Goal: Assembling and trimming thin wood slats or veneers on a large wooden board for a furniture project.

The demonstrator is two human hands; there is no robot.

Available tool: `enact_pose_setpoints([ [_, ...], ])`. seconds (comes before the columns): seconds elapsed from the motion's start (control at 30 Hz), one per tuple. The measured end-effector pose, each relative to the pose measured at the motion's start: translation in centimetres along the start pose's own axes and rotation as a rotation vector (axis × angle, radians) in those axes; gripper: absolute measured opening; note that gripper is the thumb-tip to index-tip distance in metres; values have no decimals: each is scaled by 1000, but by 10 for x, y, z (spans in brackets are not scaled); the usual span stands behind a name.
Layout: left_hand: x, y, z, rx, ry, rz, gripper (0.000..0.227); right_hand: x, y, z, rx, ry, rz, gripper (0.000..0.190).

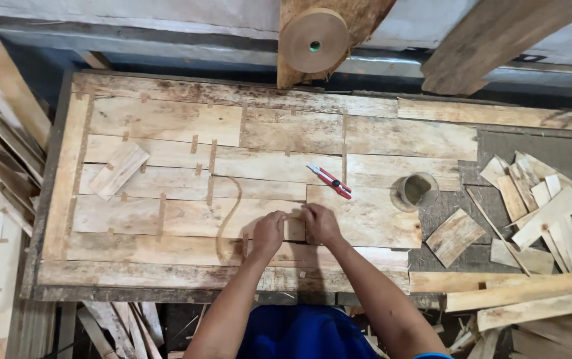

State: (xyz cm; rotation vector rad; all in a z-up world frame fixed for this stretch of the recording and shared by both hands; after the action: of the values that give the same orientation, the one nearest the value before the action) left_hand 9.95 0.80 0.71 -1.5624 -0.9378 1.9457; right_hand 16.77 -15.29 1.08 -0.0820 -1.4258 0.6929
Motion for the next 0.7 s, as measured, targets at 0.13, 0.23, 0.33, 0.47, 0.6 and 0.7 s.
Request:
enact_pose_setpoints([
  [0.13, 16, 12, -2, 28, -38, 107, 21, -29, -43, -8, -190, -83, 19, 22],
  [0.23, 15, 17, -2, 57, -74, 232, 25, -47, -78, -13, -327, 25, 106, 25],
  [0.33, 16, 23, -4, 45, -90, 263, 24, -34, -97, -27, -355, 21, 397, 21],
  [0.47, 17, 37, -7, 53, -110, 329, 15, -25, -106, -39, -302, 74, 364, 42],
  [0.6, 8, 43, -11, 73, -139, 340, 11, -31, -103, -46, -215, 132, 414, 35],
  [0.7, -3, 46, -16, 50, -173, 324, 10, -49, -96, -55, -162, 38, 471, 29],
])
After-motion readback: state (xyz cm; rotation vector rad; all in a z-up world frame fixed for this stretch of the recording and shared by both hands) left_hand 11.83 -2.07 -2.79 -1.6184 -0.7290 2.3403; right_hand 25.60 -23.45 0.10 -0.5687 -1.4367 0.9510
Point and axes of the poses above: each hand's wrist, its own z-axis away from the middle knuckle, its own y-axis out of the palm, x = y × z, the point moved 10 cm from there along -z, towards the middle knuckle, and after that the axes turned 9 degrees about -z, right-handed, at the moved point
